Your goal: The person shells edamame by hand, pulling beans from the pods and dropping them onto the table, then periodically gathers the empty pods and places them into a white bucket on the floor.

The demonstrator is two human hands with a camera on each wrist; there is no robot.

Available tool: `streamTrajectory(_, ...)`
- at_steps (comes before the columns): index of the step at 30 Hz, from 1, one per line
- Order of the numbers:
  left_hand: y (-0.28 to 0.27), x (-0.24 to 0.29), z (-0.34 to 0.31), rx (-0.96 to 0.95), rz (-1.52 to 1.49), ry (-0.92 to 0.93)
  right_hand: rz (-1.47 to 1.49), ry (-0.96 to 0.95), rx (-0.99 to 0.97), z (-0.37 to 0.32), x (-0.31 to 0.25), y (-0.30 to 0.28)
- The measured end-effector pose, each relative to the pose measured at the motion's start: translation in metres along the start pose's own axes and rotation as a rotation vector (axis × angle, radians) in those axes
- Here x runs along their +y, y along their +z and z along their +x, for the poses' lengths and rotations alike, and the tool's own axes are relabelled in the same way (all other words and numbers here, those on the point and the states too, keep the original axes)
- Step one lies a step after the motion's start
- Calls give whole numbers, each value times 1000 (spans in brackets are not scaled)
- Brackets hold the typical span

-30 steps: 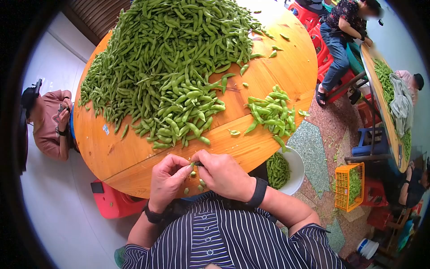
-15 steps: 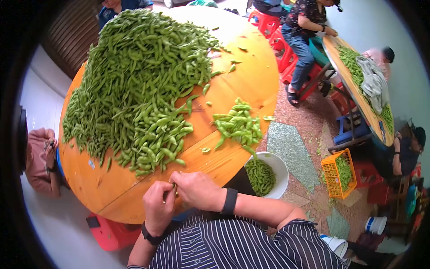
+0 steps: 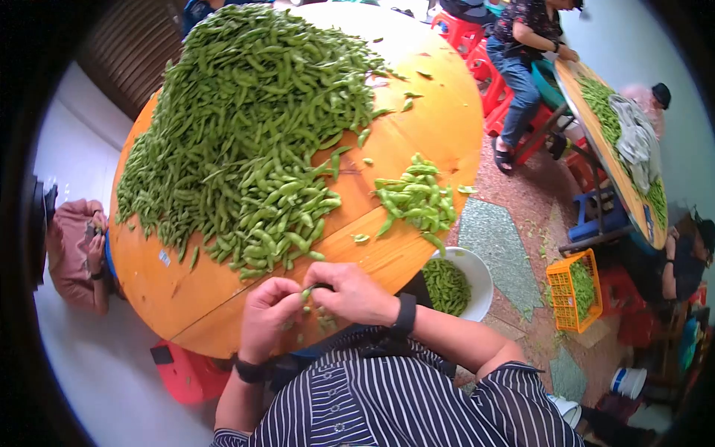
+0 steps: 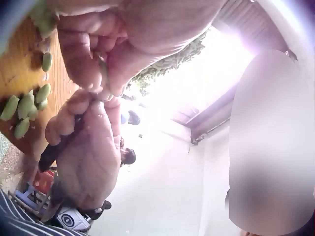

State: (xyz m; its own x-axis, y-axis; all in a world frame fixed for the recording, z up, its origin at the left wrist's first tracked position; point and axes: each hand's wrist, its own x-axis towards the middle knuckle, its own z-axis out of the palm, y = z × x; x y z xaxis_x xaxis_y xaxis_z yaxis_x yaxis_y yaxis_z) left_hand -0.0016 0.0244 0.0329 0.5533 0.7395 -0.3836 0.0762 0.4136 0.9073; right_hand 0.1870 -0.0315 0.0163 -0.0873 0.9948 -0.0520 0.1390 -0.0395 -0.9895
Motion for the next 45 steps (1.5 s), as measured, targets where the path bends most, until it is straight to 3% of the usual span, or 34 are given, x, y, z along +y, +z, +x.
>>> streamTrajectory(2,4,3,-1,69,702,594,-9,37,-5,0,-6,-1)
streamTrajectory(6,9,-2,-1,156,824,723,-81,18,43,0,-12,0)
streamTrajectory(8,8,-6,-2,169,780,655,-117,7,54,1,-13,-1)
streamTrajectory(10,4,-5,-4,67,58,90,-105,-25,45,2,-9,0)
streamTrajectory(12,0,-7,-3,22,-8,83,-93,-56,37,2,-5,0)
streamTrajectory(14,-1,-5,-3,-6,-210,-68,22,-84,-18,4,-1,-1)
streamTrajectory(18,-3,-11,1,-32,-275,-92,49,-54,-31,4,-4,-4)
streamTrajectory(20,-1,-15,0,71,-16,77,7,22,-32,3,-5,-4)
streamTrajectory(24,7,-20,-2,93,91,95,-1,55,18,3,-8,2)
streamTrajectory(29,17,-14,-6,263,302,314,-64,101,91,5,1,3)
streamTrajectory(32,11,-23,-2,318,383,341,-125,38,107,4,-10,3)
streamTrajectory(36,10,-20,-8,237,409,291,-210,42,53,3,-13,1)
streamTrajectory(41,8,-14,-13,101,104,122,-203,-77,77,2,-2,-1)
streamTrajectory(45,7,-16,-13,171,200,165,-273,-61,146,3,-5,-5)
